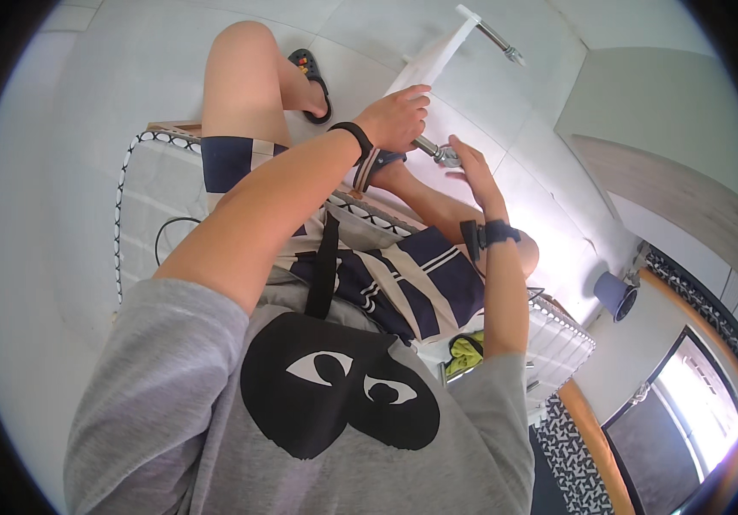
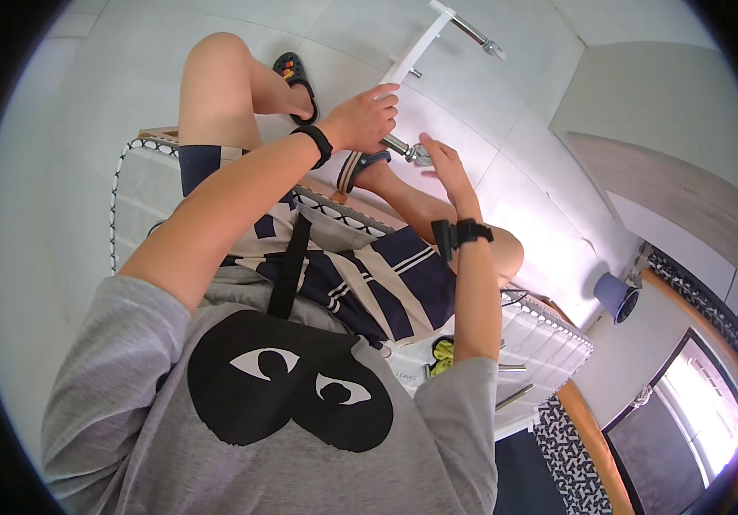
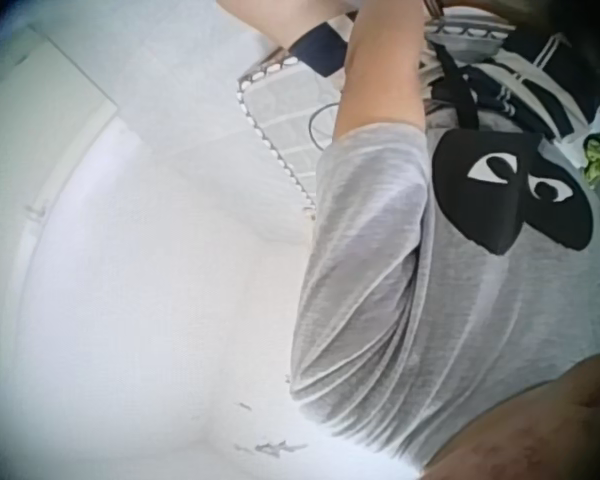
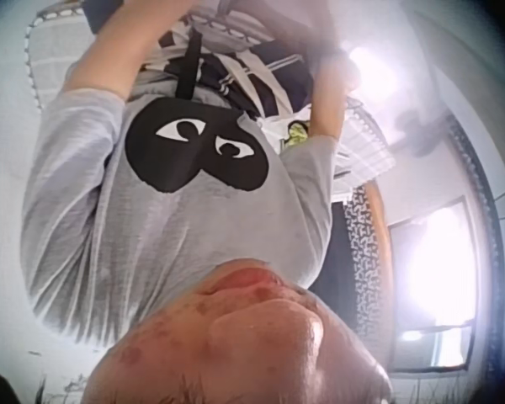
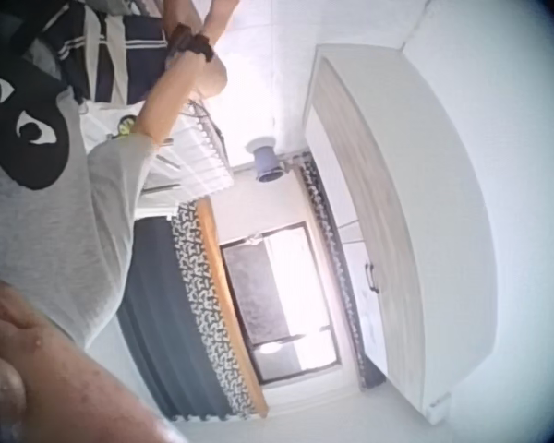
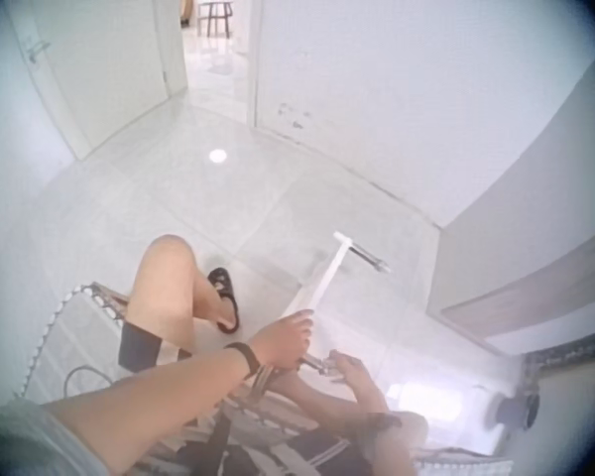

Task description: Assembling a white metal frame component, likely a stool or shelf, by fitting metal tubes together.

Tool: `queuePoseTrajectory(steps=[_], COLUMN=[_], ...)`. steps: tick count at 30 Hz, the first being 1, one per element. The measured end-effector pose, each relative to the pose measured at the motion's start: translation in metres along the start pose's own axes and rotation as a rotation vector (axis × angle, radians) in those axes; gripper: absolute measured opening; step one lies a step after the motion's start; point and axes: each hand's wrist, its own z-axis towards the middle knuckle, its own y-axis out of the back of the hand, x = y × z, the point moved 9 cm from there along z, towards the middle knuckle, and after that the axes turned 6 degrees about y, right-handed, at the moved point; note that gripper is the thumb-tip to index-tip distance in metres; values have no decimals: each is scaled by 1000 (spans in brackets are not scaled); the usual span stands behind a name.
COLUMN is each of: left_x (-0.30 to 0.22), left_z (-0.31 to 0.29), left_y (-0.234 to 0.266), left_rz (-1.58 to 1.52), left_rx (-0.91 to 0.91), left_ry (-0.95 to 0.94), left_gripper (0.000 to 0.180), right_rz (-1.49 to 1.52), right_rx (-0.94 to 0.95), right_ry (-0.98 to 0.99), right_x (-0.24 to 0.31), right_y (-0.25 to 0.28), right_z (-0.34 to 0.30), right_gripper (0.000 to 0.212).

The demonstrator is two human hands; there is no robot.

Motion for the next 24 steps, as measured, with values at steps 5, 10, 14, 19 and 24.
queuePoseTrajectory(steps=[5,10,14,19,24], left_x=[1,0,0,-2,-4], left_z=[1,0,0,1,3], left_y=[2,1,0,6,4], left_rz=[-47,-24,-3,11,42], left_rx=[-3,22,36,-32,-29], left_ry=[-2,2,9,-15,-2], left_gripper=[31,34,35,26,25], right_rz=[485,420,298,419,267], right_rx=[363,300,291,276,159], right_ry=[-321,-255,-281,-197,-32], right_x=[-28,-21,-5,-15,-6], right_y=[-29,-26,-25,-24,-15], right_z=[-4,-4,-10,-6,-6], right_gripper=[33,29,27,31,36])
